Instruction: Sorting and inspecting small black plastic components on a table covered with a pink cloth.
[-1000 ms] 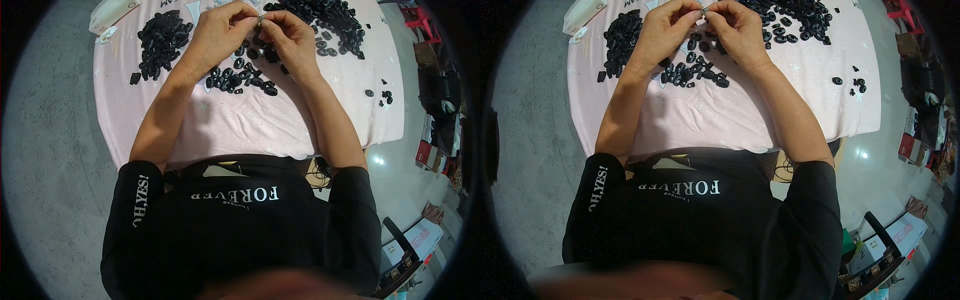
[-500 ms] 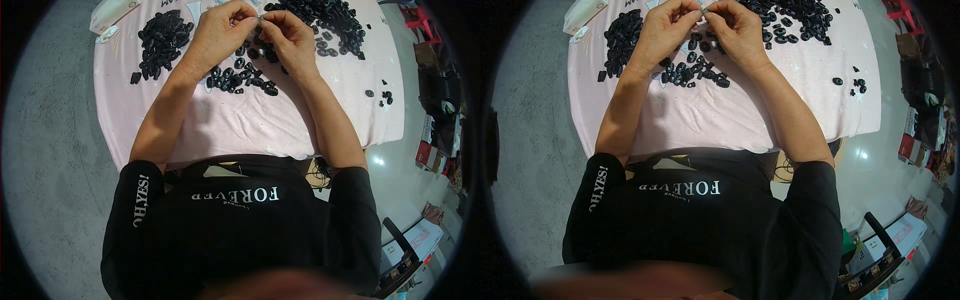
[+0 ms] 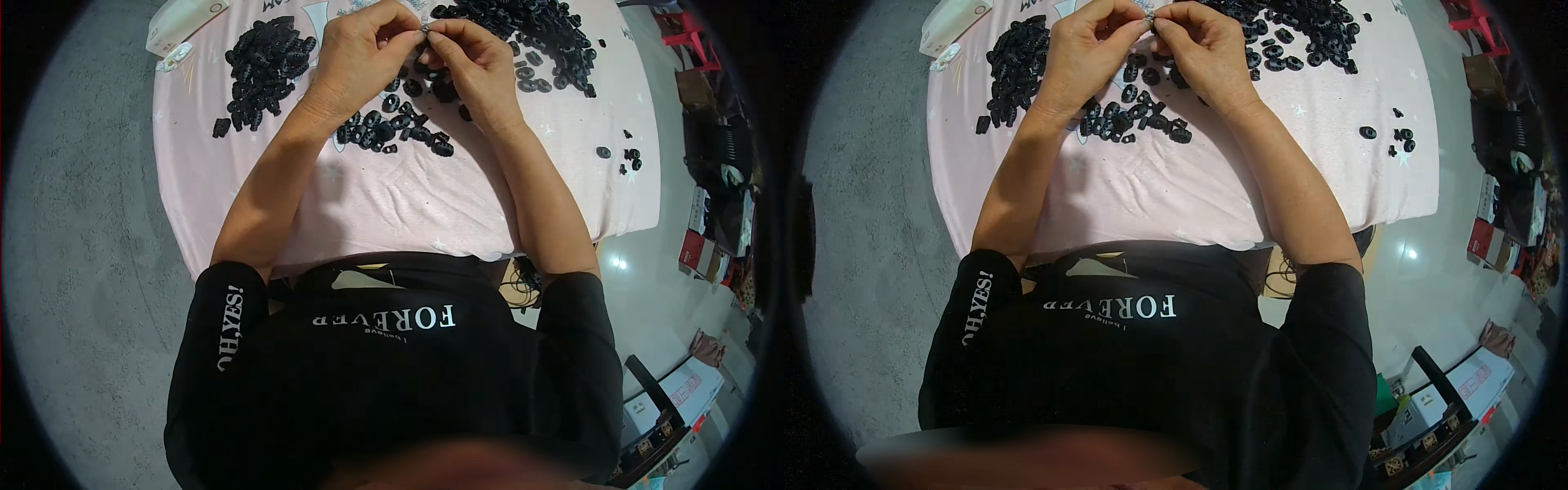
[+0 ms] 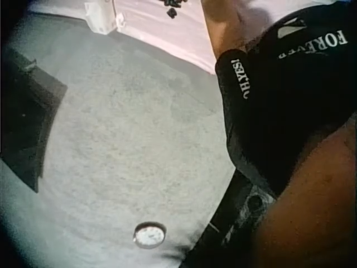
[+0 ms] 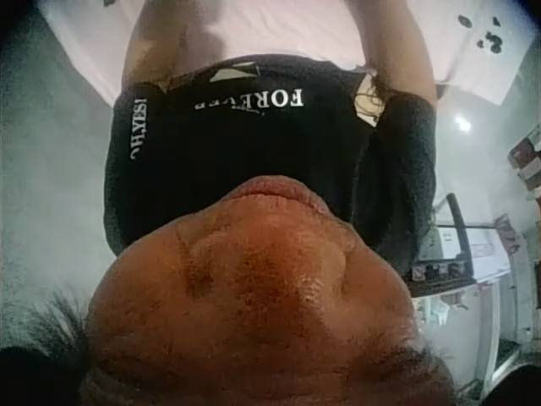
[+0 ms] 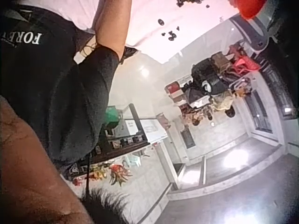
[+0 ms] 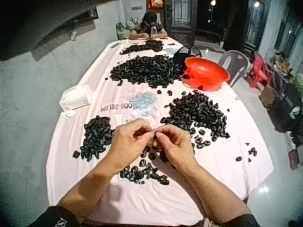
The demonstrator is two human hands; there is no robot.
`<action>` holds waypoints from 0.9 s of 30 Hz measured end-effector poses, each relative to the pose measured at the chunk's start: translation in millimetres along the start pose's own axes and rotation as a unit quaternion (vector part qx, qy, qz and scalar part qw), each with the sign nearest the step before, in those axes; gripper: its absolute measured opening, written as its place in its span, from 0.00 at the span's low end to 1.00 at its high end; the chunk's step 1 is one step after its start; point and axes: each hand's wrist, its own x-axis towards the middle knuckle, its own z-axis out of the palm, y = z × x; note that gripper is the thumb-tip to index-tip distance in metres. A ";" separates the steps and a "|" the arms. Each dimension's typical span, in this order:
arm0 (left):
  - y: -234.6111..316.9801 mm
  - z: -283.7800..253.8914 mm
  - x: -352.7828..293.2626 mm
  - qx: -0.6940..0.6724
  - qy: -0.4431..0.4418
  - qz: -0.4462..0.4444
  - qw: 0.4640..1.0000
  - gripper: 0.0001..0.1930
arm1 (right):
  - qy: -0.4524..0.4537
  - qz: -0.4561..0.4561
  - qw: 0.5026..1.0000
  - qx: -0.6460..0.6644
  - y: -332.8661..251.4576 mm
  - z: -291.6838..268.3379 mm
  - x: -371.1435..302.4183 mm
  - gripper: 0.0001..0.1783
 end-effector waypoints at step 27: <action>2.0 0.2 0.8 -0.003 -0.017 -0.016 1.000 0.08 | -0.085 0.071 0.980 0.163 1.9 -11.5 5.1 0.12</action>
